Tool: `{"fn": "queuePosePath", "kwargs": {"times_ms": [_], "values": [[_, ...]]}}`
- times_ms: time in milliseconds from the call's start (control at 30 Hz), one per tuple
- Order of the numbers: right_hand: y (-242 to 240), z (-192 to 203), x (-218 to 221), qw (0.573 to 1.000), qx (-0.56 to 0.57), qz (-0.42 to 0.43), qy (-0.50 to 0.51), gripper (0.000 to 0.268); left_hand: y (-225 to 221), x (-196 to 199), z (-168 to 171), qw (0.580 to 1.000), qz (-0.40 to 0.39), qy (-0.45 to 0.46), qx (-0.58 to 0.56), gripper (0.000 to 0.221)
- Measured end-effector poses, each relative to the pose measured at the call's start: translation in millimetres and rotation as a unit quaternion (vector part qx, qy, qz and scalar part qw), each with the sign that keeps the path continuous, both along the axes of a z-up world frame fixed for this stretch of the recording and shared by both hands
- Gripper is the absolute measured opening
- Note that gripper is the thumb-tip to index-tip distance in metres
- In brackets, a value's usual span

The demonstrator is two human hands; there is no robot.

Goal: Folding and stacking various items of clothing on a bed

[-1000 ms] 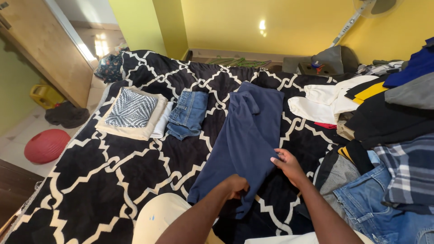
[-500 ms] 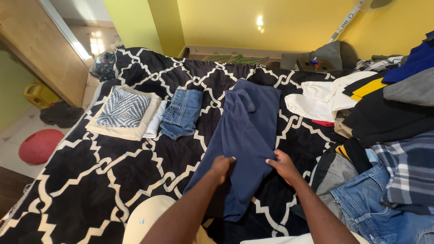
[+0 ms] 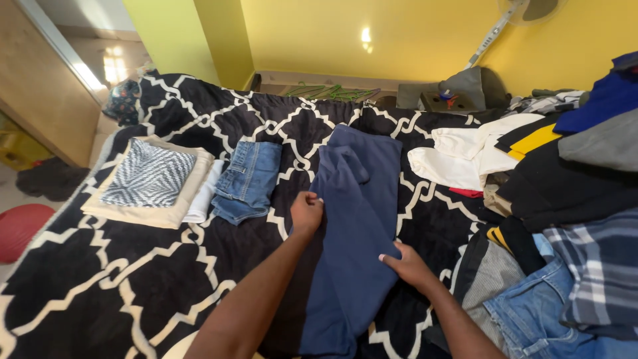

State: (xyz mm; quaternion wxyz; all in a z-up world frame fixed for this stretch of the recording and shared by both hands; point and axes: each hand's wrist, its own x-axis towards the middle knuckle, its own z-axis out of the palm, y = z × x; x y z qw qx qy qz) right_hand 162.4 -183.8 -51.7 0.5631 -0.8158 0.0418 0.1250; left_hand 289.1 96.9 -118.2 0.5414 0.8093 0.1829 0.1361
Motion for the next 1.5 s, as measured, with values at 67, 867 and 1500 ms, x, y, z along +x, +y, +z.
{"fn": "queuePosePath", "kwargs": {"times_ms": [67,867,1500], "values": [[4.9,18.4,-5.2,1.0,-0.011,0.009,0.009,0.021,-5.3,11.6,9.6,0.994,0.037,-0.084,0.059,0.017],[-7.7,-14.1,4.8,0.984,-0.128,0.064,0.109,0.085,-71.4,61.2,130.9,0.756,-0.039,-0.042,-0.652,0.097],[7.0,32.8,-11.3,0.988,-0.077,0.076,0.108,0.063,-23.5,38.2,89.7,0.993,0.042,0.111,-0.014,0.062]]}}
